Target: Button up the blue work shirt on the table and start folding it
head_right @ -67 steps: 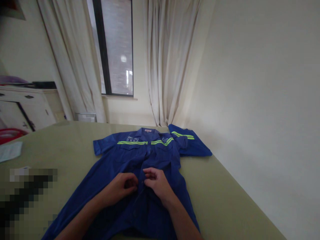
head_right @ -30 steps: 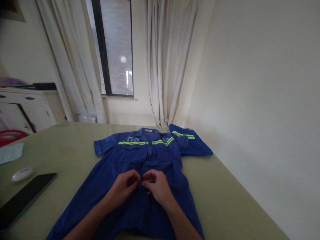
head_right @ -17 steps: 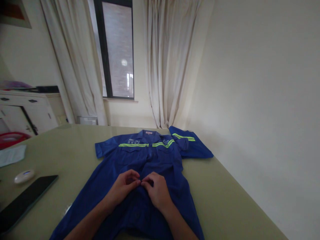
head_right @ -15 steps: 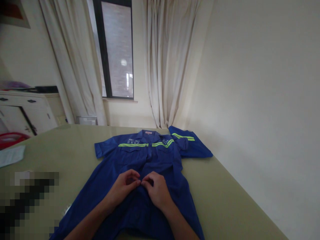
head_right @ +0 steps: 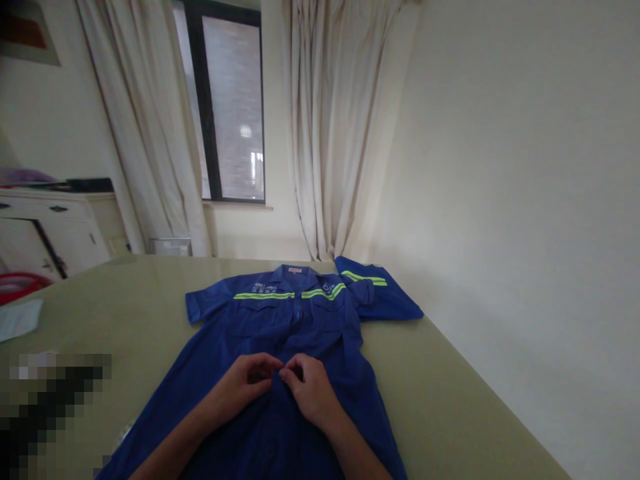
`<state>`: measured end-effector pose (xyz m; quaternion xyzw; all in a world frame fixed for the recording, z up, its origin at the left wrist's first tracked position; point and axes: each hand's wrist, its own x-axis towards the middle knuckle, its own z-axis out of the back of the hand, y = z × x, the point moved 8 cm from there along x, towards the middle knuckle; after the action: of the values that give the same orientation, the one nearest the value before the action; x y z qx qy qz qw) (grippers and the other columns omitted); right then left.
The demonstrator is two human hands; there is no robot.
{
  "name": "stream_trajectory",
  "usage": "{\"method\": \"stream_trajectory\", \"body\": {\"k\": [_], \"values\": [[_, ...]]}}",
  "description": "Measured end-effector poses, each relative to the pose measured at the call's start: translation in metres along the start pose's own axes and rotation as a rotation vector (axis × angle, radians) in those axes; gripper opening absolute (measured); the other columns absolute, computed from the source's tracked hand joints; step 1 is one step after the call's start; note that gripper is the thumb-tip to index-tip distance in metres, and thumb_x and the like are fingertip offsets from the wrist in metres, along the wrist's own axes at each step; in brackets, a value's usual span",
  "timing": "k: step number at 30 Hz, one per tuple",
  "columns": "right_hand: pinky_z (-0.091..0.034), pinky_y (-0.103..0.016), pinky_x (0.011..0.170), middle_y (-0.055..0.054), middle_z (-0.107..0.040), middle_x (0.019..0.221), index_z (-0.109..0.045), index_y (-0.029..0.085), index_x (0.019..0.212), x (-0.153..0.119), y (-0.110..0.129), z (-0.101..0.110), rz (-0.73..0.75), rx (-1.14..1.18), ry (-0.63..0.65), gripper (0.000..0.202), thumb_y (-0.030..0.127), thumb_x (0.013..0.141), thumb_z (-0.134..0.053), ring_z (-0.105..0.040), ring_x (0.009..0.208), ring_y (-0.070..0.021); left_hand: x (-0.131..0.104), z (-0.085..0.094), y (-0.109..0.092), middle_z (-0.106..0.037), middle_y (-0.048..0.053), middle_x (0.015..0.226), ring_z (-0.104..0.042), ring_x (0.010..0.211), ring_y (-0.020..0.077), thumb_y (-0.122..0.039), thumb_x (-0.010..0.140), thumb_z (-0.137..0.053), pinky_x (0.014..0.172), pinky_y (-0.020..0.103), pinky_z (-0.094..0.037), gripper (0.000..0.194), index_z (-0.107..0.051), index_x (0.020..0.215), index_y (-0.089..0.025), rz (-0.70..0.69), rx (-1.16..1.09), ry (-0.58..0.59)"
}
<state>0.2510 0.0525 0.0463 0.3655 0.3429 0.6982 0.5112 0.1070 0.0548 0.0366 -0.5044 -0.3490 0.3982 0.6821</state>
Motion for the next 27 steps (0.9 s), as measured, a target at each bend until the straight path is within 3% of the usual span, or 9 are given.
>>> {"method": "stream_trajectory", "body": {"k": [6, 11, 15, 21, 24, 27], "values": [[-0.042, -0.026, 0.065, -0.001, -0.070, 0.072, -0.074, 0.018, 0.080, 0.002, 0.000, 0.000, 0.013, 0.016, 0.027, 0.019, 0.032, 0.087, -0.064, -0.062, 0.071, -0.0176, -0.005, 0.004, -0.015, -0.072, 0.001, 0.095, -0.067, 0.090, 0.0185, -0.011, 0.083, -0.054, 0.083, 0.029, -0.049, 0.026, -0.073, 0.095, -0.024, -0.139, 0.383, -0.096], [-0.044, -0.026, 0.068, -0.002, -0.074, 0.076, -0.078, 0.019, 0.083, 0.001, 0.005, 0.004, 0.058, 0.042, 0.070, 0.017, 0.030, 0.086, -0.065, -0.066, 0.074, -0.0187, -0.011, -0.001, -0.024, -0.066, 0.001, 0.098, -0.063, 0.095, 0.0178, -0.015, 0.094, -0.052, 0.085, 0.027, -0.047, 0.019, -0.068, 0.094, -0.026, -0.267, 0.623, -0.094], [-0.045, -0.026, 0.068, -0.002, -0.076, 0.079, -0.079, 0.020, 0.084, 0.001, 0.006, 0.006, 0.063, 0.068, 0.091, 0.013, 0.027, 0.084, -0.068, -0.067, 0.075, -0.0188, -0.012, -0.004, -0.028, -0.065, 0.001, 0.096, -0.061, 0.094, 0.0181, -0.013, 0.095, -0.053, 0.085, 0.028, -0.046, 0.018, -0.066, 0.094, -0.025, -0.304, 0.721, -0.078], [-0.040, -0.024, 0.061, 0.001, -0.068, 0.069, -0.075, 0.019, 0.077, 0.000, 0.004, 0.004, 0.054, 0.029, -0.026, 0.009, 0.022, 0.082, -0.068, -0.059, 0.066, -0.0147, -0.014, -0.004, -0.034, -0.065, 0.000, 0.100, -0.060, 0.097, 0.0175, -0.009, 0.089, -0.057, 0.089, 0.029, -0.044, 0.021, -0.070, 0.093, -0.026, -0.329, 0.820, -0.045], [-0.039, -0.023, 0.062, 0.001, -0.067, 0.072, -0.074, 0.020, 0.078, -0.001, 0.007, -0.001, 0.097, 0.019, -0.037, 0.008, 0.021, 0.082, -0.068, -0.059, 0.067, -0.0139, -0.015, -0.005, -0.036, -0.064, -0.001, 0.094, -0.061, 0.093, 0.0166, -0.006, 0.080, -0.059, 0.086, 0.028, -0.043, 0.019, -0.068, 0.081, -0.024, -0.277, 0.852, 0.012], [-0.039, -0.024, 0.062, 0.001, -0.065, 0.071, -0.072, 0.019, 0.077, 0.000, 0.004, -0.002, 0.088, 0.039, -0.031, 0.007, 0.023, 0.082, -0.068, -0.057, 0.066, -0.0139, -0.015, 0.001, -0.036, -0.064, -0.002, 0.091, -0.061, 0.086, 0.0138, -0.006, 0.076, -0.059, 0.078, 0.024, -0.043, 0.020, -0.068, 0.078, -0.023, -0.199, 0.742, 0.031]]}}
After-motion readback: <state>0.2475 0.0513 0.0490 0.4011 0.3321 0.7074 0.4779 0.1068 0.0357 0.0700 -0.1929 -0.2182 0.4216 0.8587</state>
